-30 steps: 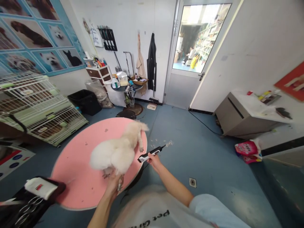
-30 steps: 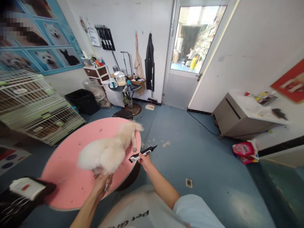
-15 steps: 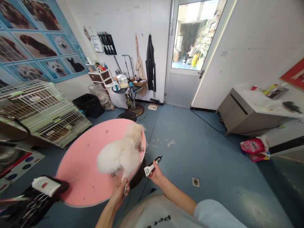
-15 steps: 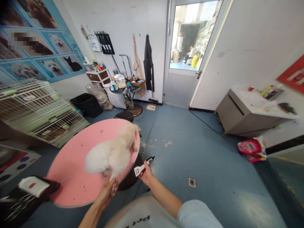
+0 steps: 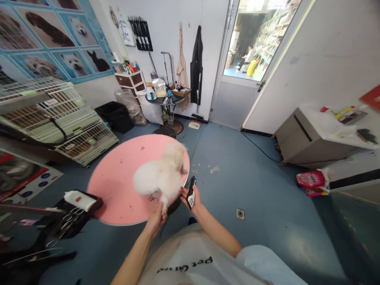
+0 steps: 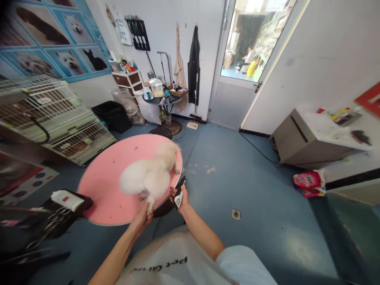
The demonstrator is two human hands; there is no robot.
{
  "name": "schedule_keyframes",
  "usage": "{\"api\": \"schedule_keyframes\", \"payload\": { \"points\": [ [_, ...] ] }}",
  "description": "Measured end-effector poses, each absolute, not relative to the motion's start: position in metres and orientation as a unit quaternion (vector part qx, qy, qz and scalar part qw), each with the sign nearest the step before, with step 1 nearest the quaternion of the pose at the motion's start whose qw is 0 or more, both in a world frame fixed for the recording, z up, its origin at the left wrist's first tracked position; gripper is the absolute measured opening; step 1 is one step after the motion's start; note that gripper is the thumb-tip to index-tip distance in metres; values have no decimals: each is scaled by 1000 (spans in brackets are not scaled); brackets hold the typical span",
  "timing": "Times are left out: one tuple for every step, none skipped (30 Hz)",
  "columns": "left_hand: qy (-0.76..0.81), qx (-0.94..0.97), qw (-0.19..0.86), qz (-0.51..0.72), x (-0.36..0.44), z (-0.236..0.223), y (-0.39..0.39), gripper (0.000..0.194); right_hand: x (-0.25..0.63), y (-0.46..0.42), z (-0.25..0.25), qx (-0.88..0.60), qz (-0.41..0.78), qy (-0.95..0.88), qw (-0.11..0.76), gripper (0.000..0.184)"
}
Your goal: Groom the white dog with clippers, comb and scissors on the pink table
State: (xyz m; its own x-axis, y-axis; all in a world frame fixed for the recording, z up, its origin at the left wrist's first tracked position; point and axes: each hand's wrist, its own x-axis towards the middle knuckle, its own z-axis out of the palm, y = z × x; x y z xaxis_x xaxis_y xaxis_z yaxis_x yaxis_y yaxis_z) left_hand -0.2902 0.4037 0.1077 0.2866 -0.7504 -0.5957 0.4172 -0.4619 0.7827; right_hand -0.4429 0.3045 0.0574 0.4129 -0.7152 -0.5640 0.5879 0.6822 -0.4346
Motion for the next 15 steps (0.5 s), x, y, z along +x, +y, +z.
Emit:
{"api": "schedule_keyframes", "payload": {
  "points": [
    [-131, 626, 494, -589, -288, 104, 405, 41, -434, 298, 66, -101, -386, 372, 838, 41],
    [-126, 627, 488, -594, -286, 100, 405, 38, -425, 291, 74, -122, -374, 369, 842, 40],
    [-121, 626, 484, -599, -284, 95, 406, 36, -415, 285, 81, -142, -361, 370, 844, 38],
    [-117, 625, 482, -603, -281, 90, 406, 34, -405, 281, 87, -160, -348, 372, 845, 36],
    [-114, 622, 484, -606, -279, 85, 406, 33, -396, 277, 92, -176, -337, 372, 846, 34],
    [-113, 617, 487, -608, -276, 82, 406, 32, -388, 276, 96, -191, -329, 368, 848, 31],
    [-113, 611, 491, -610, -275, 79, 406, 30, -382, 277, 99, -206, -315, 360, 854, 29],
    [-117, 604, 497, -612, -274, 78, 407, 28, -378, 280, 101, -223, -291, 346, 863, 28],
    [-120, 596, 503, -614, -273, 78, 408, 26, -378, 285, 103, -237, -259, 329, 877, 29],
    [-120, 591, 506, -617, -273, 79, 409, 25, -380, 292, 103, -247, -223, 310, 891, 31],
    [-120, 585, 510, -619, -273, 80, 411, 24, -385, 300, 102, -253, -188, 294, 903, 32],
    [-116, 583, 511, -620, -273, 81, 412, 24, -392, 309, 100, -255, -160, 284, 910, 34],
    [-114, 582, 508, -624, -273, 81, 414, 24, -402, 318, 97, -260, -148, 283, 911, 34],
    [-114, 581, 499, -633, -273, 81, 415, 22, -413, 326, 93, -267, -145, 292, 907, 33],
    [-113, 581, 490, -640, -273, 80, 416, 21, -424, 333, 88, -274, -158, 312, 896, 33]
  ]
}}
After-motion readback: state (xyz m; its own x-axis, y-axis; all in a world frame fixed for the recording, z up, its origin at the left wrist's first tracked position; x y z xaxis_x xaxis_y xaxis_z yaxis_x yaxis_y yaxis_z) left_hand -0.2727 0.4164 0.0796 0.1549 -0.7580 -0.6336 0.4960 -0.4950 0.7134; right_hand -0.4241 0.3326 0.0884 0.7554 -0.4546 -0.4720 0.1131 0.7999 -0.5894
